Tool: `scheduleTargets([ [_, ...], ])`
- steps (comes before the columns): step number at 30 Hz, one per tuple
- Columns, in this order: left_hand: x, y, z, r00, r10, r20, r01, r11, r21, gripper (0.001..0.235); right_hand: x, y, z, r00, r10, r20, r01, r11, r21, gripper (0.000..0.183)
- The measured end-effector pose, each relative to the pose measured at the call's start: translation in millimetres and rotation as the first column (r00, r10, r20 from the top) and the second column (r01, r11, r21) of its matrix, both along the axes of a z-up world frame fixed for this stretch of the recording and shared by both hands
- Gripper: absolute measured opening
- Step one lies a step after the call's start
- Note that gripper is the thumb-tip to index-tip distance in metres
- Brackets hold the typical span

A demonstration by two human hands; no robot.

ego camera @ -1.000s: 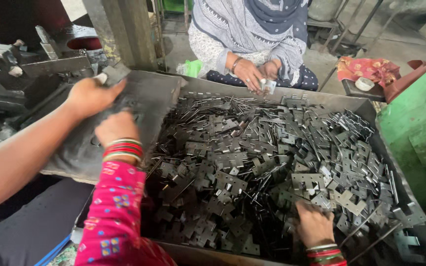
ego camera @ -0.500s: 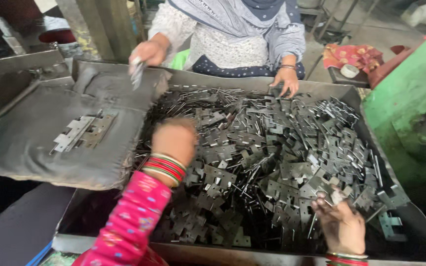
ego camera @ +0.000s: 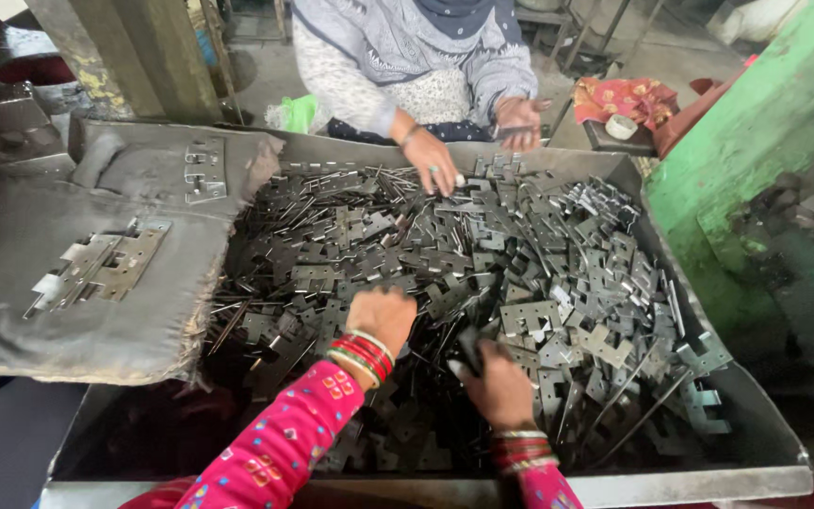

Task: The person sorts through a bin of metal hinge components by hand, picking up individual pieces and moving them to different areas of the workspace.

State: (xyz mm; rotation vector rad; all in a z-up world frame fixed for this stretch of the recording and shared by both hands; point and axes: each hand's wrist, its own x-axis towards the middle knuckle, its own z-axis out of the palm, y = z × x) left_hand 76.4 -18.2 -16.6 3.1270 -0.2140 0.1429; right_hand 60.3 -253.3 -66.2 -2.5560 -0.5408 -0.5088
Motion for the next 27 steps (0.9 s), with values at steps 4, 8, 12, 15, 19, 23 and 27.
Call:
scheduleTargets([
  [4,-2.1,14.1,-14.1,0.989,-0.084,0.124,0.094,0.993,-0.075,0.022,1.0,16.0,-12.4,0.990,-0.082,-0.111,0.081,0.997,-0.015,0.037],
  [8,-11.1,2.4,-51.9,0.968,0.097,-0.233,-0.088,0.995,0.051,0.022,-2.1,-0.6,-9.1,0.992,-0.029,-0.127,0.049,0.987,0.156,0.029],
  [12,-12.3,-5.5,-48.9,0.964,0.165,-0.207,-0.167,0.986,0.007,0.016,-4.7,-10.3,4.4,0.984,-0.107,-0.146,0.140,0.960,0.241,0.024],
  [15,-22.9,-17.6,-20.7,0.986,0.139,-0.088,-0.140,0.990,-0.006,0.016,-5.9,6.2,7.5,0.994,-0.063,-0.094,0.073,0.991,0.108,0.046],
  [19,-36.6,-11.4,33.8,1.000,-0.011,0.020,0.013,0.994,-0.107,0.018,0.0,18.9,0.1,0.997,-0.056,-0.047,0.055,0.998,-0.011,0.028],
  [23,-49.0,24.5,84.4,0.987,-0.152,0.051,0.159,0.891,-0.425,0.023,14.1,-4.6,-9.0,0.992,-0.039,-0.117,0.071,0.957,0.283,0.023],
  [27,-38.5,59.6,110.7,0.950,-0.202,-0.239,-0.189,0.235,-0.953,0.033,15.8,-57.3,-10.1,0.971,0.062,-0.230,0.166,0.514,0.841,0.019],
])
